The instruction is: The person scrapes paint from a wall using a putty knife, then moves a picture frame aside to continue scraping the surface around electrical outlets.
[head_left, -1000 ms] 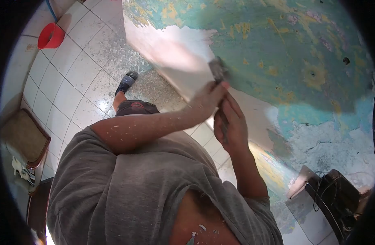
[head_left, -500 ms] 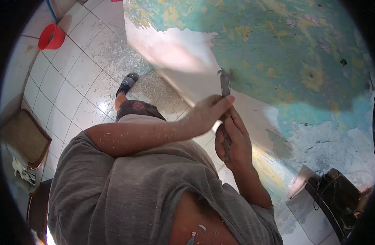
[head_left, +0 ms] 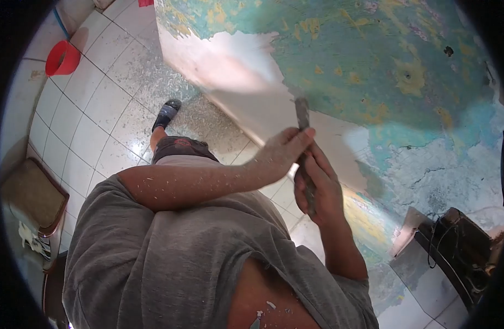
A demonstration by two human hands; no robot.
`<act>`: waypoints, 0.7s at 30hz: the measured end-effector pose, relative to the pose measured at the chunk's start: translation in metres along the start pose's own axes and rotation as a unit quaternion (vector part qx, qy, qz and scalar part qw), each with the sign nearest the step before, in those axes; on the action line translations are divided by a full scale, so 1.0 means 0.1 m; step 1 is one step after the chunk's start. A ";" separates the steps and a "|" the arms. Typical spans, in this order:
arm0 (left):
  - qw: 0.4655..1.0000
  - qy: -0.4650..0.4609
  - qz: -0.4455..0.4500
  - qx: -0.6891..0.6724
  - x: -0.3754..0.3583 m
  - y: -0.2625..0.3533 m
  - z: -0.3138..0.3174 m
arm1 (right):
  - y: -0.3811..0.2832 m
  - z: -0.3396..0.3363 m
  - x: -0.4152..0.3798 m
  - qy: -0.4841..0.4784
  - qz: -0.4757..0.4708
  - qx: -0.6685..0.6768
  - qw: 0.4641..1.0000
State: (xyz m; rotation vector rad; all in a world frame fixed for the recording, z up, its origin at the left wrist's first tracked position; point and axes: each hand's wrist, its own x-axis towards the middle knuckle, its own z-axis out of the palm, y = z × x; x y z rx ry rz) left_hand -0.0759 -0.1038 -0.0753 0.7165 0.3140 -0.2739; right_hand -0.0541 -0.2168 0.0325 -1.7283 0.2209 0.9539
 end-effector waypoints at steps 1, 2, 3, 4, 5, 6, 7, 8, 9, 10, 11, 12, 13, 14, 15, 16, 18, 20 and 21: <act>1.000 -0.026 -0.016 0.003 -0.03 -0.03 0.06 | -0.01 -0.06 -0.09 0.004 0.001 -0.016 1.000; 0.998 -0.054 -0.031 0.006 -0.03 -0.05 0.08 | -0.02 -0.11 -0.15 0.009 0.001 -0.032 0.999; 0.998 -0.055 -0.032 0.004 0.02 -0.08 0.05 | 0.04 -0.18 -0.14 -0.017 -0.014 -0.012 1.000; 0.999 -0.036 -0.008 0.016 0.13 -0.13 -0.02 | 0.05 -0.16 -0.01 -0.017 -0.012 -0.014 1.000; 0.999 -0.019 0.015 0.027 0.26 -0.18 -0.11 | 0.04 -0.10 0.23 -0.010 -0.015 -0.028 0.999; 0.999 -0.003 0.035 0.038 0.35 -0.20 -0.18 | 0.06 -0.05 0.44 -0.001 -0.016 -0.042 0.999; 0.999 -0.047 -0.007 -0.002 0.41 -0.14 -0.37 | 0.12 -0.04 0.64 -0.022 -0.011 -0.038 0.999; 0.999 -0.008 -0.033 -0.013 0.47 -0.23 -0.50 | 0.14 0.02 0.65 -0.028 -0.010 -0.039 0.999; 1.000 0.014 -0.021 0.002 0.42 -0.17 -0.51 | 0.15 0.08 0.66 -0.032 0.004 -0.048 0.998; 0.999 0.033 -0.014 0.014 0.31 -0.15 -0.48 | 0.16 0.12 0.63 -0.031 0.022 -0.058 0.998; 0.999 0.034 -0.018 0.011 0.24 -0.22 -0.43 | 0.15 0.10 0.50 -0.007 0.039 -0.077 0.996; 1.000 -0.005 -0.003 0.015 0.20 -0.30 -0.36 | 0.12 0.10 0.34 -0.007 0.042 -0.079 0.996; 0.999 -0.043 0.012 0.019 0.12 -0.23 -0.26 | 0.08 0.10 0.18 0.012 0.023 -0.064 0.998; 0.999 -0.050 -0.014 -0.016 0.03 -0.16 -0.13 | 0.07 0.08 0.05 0.030 0.006 -0.047 0.998; 0.998 -0.051 -0.018 0.039 0.06 -0.11 -0.12 | 0.09 -0.02 -0.01 0.013 -0.010 -0.041 0.999; 0.994 -0.053 -0.021 0.095 0.11 -0.07 -0.14 | 0.11 -0.01 0.13 0.010 -0.011 -0.043 0.999; 1.000 0.003 -0.021 0.017 0.28 -0.09 -0.25 | 0.15 0.06 0.47 0.032 -0.003 -0.042 0.999; 0.999 -0.015 -0.037 0.010 0.31 -0.12 -0.43 | 0.16 0.10 0.57 0.015 0.025 -0.059 0.998; 0.999 -0.016 -0.026 0.018 0.25 -0.08 -0.44 | 0.13 0.13 0.54 0.011 0.032 -0.072 0.997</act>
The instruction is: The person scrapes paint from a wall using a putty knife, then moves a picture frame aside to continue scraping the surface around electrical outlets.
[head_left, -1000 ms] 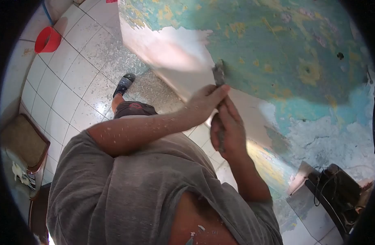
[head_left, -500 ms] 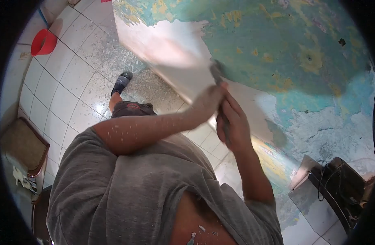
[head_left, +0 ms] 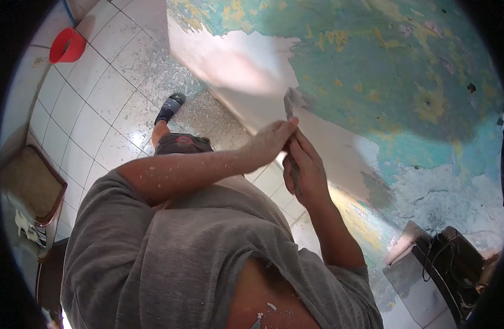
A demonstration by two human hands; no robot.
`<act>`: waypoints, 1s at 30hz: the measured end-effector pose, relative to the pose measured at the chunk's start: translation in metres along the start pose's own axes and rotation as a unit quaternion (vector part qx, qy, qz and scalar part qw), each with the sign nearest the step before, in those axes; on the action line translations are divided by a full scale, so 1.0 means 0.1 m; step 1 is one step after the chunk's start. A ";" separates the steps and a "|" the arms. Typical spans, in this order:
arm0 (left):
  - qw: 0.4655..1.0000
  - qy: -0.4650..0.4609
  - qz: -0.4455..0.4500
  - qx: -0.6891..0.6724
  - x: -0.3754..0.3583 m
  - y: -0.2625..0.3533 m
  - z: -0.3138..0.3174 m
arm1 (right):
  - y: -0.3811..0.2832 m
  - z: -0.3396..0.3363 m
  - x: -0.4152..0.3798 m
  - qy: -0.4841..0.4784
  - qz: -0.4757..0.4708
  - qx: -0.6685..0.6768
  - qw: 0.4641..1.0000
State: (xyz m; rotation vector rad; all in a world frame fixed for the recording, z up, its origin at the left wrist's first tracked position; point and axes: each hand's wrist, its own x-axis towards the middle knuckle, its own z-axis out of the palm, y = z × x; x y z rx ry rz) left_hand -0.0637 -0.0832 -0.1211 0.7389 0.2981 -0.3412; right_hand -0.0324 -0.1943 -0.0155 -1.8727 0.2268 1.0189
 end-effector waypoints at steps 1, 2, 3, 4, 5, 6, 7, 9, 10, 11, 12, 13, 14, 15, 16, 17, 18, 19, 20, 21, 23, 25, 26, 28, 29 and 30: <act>1.000 -0.003 0.007 0.006 -0.06 -0.01 0.01 | -0.01 0.01 -0.07 -0.001 0.010 -0.012 1.000; 1.000 -0.019 0.019 -0.015 -0.07 -0.10 0.09 | -0.01 -0.03 -0.20 0.004 -0.004 -0.017 1.000; 0.997 -0.056 0.042 -0.018 -0.11 -0.15 0.16 | 0.00 -0.08 -0.34 0.005 -0.001 -0.018 1.000; 0.998 -0.052 0.019 -0.010 -0.19 -0.06 0.26 | 0.00 -0.13 -0.47 0.010 -0.019 -0.017 1.000; 0.999 -0.049 -0.002 -0.002 -0.25 0.05 0.33 | -0.01 -0.15 -0.52 0.015 -0.039 -0.017 0.999; 0.998 -0.045 0.016 0.030 -0.09 0.00 0.24 | -0.06 -0.10 -0.41 0.025 -0.032 -0.026 0.999; 0.997 -0.046 0.029 0.061 0.04 -0.02 0.17 | 0.02 -0.05 -0.35 0.030 -0.028 -0.025 0.999; 0.992 -0.018 0.031 0.117 0.03 -0.06 0.07 | 0.18 -0.01 -0.19 0.033 -0.029 -0.016 0.999; 0.996 -0.031 0.021 0.083 -0.01 -0.07 0.09 | 0.16 -0.02 -0.19 0.037 -0.030 -0.052 0.998; 0.998 -0.043 0.011 0.047 -0.06 -0.09 0.13 | 0.15 -0.06 -0.28 0.041 -0.029 -0.049 0.998; 0.997 -0.060 0.018 0.037 -0.03 -0.16 0.17 | 0.11 -0.10 -0.34 0.035 -0.024 -0.013 0.999; 0.997 -0.064 0.020 0.041 -0.06 -0.14 0.25 | 0.07 -0.15 -0.42 0.032 -0.020 0.024 0.999; 0.996 -0.057 0.038 0.058 -0.12 -0.14 0.34 | 0.06 -0.20 -0.55 0.016 -0.034 0.043 0.998; 0.995 -0.046 0.056 0.072 -0.18 -0.12 0.42 | 0.03 -0.18 -0.54 0.017 -0.034 0.042 0.998; 0.997 -0.025 0.056 0.036 -0.23 -0.03 0.47 | 0.00 -0.14 -0.48 0.025 -0.047 0.030 0.998; 0.997 -0.025 0.055 0.036 -0.17 -0.01 0.37 | -0.01 -0.10 -0.39 0.034 -0.059 0.020 0.997; 0.999 -0.038 0.022 0.011 -0.08 0.00 0.18 | 0.03 -0.11 -0.09 0.016 -0.059 0.023 0.998; 0.999 -0.049 -0.007 -0.013 0.04 0.02 -0.02 | 0.07 -0.08 0.02 0.018 -0.057 0.024 0.998; 0.998 -0.054 -0.027 -0.034 0.12 0.07 -0.14 | 0.07 -0.02 0.15 -0.013 -0.033 0.009 0.999; 0.998 -0.049 -0.021 -0.029 0.10 0.07 -0.15 | 0.05 0.03 0.25 -0.047 -0.010 -0.005 0.999; 0.997 0.069 0.032 0.015 -0.07 -0.08 -0.01 | 0.06 0.07 -0.03 -0.039 0.012 0.010 0.999; 0.997 -0.001 0.033 0.075 -0.19 -0.10 0.12 | 0.03 0.06 -0.36 0.020 -0.027 0.032 0.999; 0.997 -0.013 0.021 0.076 -0.23 -0.03 0.23 | 0.08 0.00 -0.47 0.045 -0.025 0.029 0.998; 0.997 -0.023 0.012 0.076 -0.12 0.02 0.21 | 0.08 -0.07 -0.23 0.025 -0.051 0.029 0.998; 0.997 0.002 0.021 0.067 0.06 -0.04 0.11 | 0.07 -0.09 -0.13 0.013 -0.072 0.036 0.997; 0.997 0.028 0.033 0.060 0.13 0.00 0.07 | -0.01 -0.05 0.04 0.001 -0.046 0.037 0.998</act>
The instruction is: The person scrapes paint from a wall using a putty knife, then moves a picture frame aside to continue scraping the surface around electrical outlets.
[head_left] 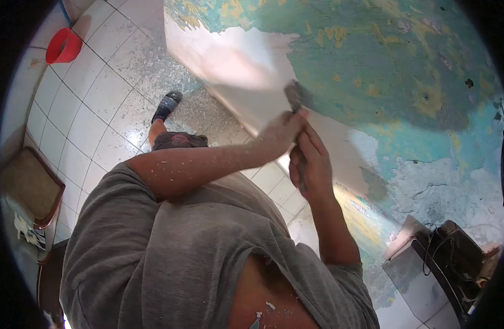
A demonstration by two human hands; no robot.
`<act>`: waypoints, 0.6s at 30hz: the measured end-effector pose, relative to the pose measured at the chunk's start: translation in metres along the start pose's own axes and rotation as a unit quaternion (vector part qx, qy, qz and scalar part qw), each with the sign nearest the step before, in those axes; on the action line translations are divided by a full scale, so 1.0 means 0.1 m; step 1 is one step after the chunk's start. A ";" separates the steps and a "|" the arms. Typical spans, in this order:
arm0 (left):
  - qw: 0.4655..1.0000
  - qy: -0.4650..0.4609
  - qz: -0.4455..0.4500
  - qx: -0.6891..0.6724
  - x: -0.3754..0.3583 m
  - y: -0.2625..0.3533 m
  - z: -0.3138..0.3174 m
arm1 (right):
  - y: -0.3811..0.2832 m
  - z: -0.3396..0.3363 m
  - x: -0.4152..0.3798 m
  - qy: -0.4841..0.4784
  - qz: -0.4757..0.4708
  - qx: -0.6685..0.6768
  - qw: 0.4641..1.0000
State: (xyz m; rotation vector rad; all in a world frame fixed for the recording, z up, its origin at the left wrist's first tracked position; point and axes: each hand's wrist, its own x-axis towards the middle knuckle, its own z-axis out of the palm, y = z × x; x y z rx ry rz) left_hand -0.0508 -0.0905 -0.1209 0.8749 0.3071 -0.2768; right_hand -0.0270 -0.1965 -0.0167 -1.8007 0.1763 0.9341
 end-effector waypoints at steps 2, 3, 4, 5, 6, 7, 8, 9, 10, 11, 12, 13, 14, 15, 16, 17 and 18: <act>1.000 0.006 -0.021 -0.017 -0.06 0.04 -0.14 | 0.05 0.07 0.02 -0.011 0.008 -0.022 1.000; 1.000 -0.008 -0.013 0.000 -0.11 0.02 -0.19 | 0.07 0.10 0.03 -0.019 0.021 -0.045 0.999; 1.000 -0.007 -0.015 0.002 -0.18 -0.02 -0.16 | 0.08 0.10 -0.08 -0.009 0.029 -0.034 0.999; 1.000 -0.026 -0.005 0.013 -0.25 -0.06 -0.08 | 0.12 0.09 -0.22 -0.009 0.031 -0.034 0.999; 0.999 -0.045 0.006 0.023 -0.30 -0.10 0.00 | 0.16 0.06 -0.37 0.015 0.018 -0.009 1.000; 0.998 -0.057 -0.016 0.016 -0.31 -0.13 0.08 | 0.17 0.04 -0.47 0.038 0.006 0.014 0.999; 0.997 -0.074 -0.014 0.036 -0.22 -0.13 0.07 | 0.17 0.02 -0.49 0.031 -0.017 0.013 0.999; 0.994 -0.091 -0.014 0.056 -0.16 -0.09 0.03 | 0.17 0.04 -0.39 0.029 -0.016 0.012 0.999; 0.994 -0.094 -0.019 0.054 -0.18 -0.09 0.01 | 0.20 0.08 -0.28 0.040 -0.006 -0.007 0.999; 0.996 -0.075 -0.022 0.049 -0.19 -0.07 -0.02 | 0.24 0.09 -0.20 0.047 0.000 -0.029 0.998; 0.997 -0.056 -0.020 0.050 -0.17 -0.04 -0.05 | 0.32 0.09 -0.17 0.037 -0.021 -0.008 0.999; 0.997 -0.061 -0.024 0.050 -0.20 -0.07 -0.01 | 0.33 0.04 -0.24 0.042 -0.018 -0.005 0.999; 0.997 -0.067 -0.022 0.017 -0.21 -0.11 0.03 | 0.29 -0.07 -0.29 0.019 -0.004 0.003 1.000; 0.997 -0.071 -0.015 -0.012 -0.18 -0.12 0.06 | 0.24 -0.12 -0.30 -0.006 0.004 0.010 1.000; 0.996 -0.074 -0.016 0.037 -0.25 -0.03 0.15 | 0.15 -0.05 -0.43 0.032 -0.007 0.003 0.999; 0.995 -0.077 -0.021 0.055 -0.37 0.03 0.21 | 0.09 -0.03 -0.51 0.035 -0.008 0.002 0.999; 0.997 -0.069 -0.008 0.036 -0.35 -0.02 0.25 | 0.04 -0.02 -0.55 0.033 -0.006 0.002 0.999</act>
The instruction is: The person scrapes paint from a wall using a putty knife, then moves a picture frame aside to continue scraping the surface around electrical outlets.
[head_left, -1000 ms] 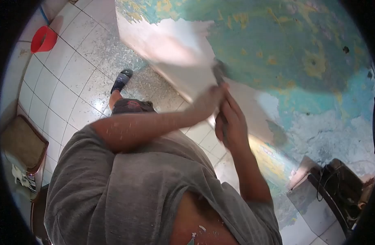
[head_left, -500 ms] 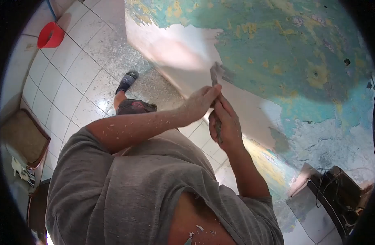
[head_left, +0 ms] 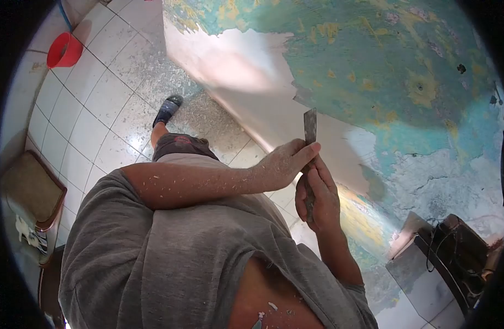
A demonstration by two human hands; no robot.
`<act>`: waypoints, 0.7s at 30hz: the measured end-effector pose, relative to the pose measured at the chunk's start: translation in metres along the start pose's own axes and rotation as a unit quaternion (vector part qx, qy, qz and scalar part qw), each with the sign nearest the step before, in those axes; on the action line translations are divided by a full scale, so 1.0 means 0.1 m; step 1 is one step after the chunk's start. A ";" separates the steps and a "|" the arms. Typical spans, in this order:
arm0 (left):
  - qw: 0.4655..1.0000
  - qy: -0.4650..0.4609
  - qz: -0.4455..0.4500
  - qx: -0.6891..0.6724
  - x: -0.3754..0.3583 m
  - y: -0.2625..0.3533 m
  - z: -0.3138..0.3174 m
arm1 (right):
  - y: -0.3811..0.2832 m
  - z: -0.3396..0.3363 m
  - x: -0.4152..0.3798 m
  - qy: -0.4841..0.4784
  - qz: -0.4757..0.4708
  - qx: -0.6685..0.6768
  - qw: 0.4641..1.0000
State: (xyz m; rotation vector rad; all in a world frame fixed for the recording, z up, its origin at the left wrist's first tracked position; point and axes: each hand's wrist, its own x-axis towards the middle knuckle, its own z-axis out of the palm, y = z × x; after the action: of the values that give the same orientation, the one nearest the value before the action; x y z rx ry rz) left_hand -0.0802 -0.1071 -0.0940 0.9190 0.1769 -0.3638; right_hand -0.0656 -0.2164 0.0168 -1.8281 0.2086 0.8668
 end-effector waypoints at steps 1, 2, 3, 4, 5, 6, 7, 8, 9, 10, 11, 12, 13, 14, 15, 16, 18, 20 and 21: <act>1.000 0.011 0.014 -0.017 0.03 -0.04 0.01 | -0.02 0.01 0.01 -0.005 0.002 0.001 1.000; 1.000 0.023 -0.006 -0.005 0.19 -0.05 -0.14 | 0.07 0.04 0.11 -0.004 0.002 0.003 1.000; 0.999 0.028 -0.031 0.005 0.27 -0.02 -0.27 | 0.23 0.08 0.27 -0.007 -0.006 -0.001 1.000; 0.997 0.053 -0.013 0.060 0.15 0.04 -0.30 | 0.30 0.10 0.43 -0.018 -0.024 -0.007 1.000; 0.997 0.052 -0.010 0.064 0.19 0.00 -0.31 | 0.30 0.08 0.50 -0.018 -0.028 -0.005 0.999; 0.998 0.057 -0.004 0.037 0.18 -0.05 -0.28 | 0.34 0.05 0.47 -0.030 -0.024 0.013 0.999; 0.998 0.063 0.007 0.013 0.19 -0.07 -0.26 | 0.35 0.03 0.45 -0.043 -0.026 0.032 0.998; 0.997 0.071 -0.006 0.012 0.18 -0.09 -0.22 | 0.31 0.02 0.40 -0.041 -0.024 0.055 0.997; 0.998 0.067 -0.005 0.017 0.15 -0.03 -0.18 | 0.31 0.01 0.34 -0.038 -0.029 0.059 0.997; 0.998 0.065 -0.008 0.023 0.11 0.01 -0.15 | 0.33 0.01 0.27 -0.035 -0.040 0.059 0.997; 0.997 0.065 -0.012 0.027 0.08 0.02 -0.12 | 0.35 0.00 0.21 -0.033 -0.050 0.057 0.997; 0.997 0.065 -0.014 0.027 0.07 -0.02 -0.09 | 0.35 0.00 0.17 -0.032 -0.049 0.058 0.997; 0.997 0.068 -0.014 0.019 0.06 -0.08 -0.06 | 0.36 0.00 0.15 -0.011 -0.041 0.059 0.997; 0.997 0.072 -0.013 0.011 0.06 -0.11 -0.04 | 0.35 0.00 0.14 0.009 -0.034 0.059 0.998; 0.997 0.074 -0.013 0.013 0.01 -0.11 0.00 | 0.33 0.01 0.07 0.006 -0.034 0.060 0.998; 0.998 0.054 -0.009 -0.032 -0.07 -0.10 0.07 | 0.32 0.00 -0.03 0.024 -0.026 0.061 0.998; 0.999 0.046 -0.013 -0.024 -0.09 -0.10 0.07 | 0.29 0.02 0.05 0.039 -0.015 0.058 0.997; 0.998 0.061 -0.008 -0.011 0.14 0.00 -0.17 | 0.26 0.04 0.37 -0.030 -0.034 0.080 0.996; 0.997 0.073 -0.006 0.000 0.18 0.00 -0.23 | 0.31 0.05 0.34 -0.026 -0.027 0.081 0.996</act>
State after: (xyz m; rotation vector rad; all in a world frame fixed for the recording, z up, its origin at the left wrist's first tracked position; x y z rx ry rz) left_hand -0.0637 -0.0928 -0.1126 0.9454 0.3175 -0.3076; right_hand -0.0595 -0.2171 -0.0294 -1.6515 0.1896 0.8343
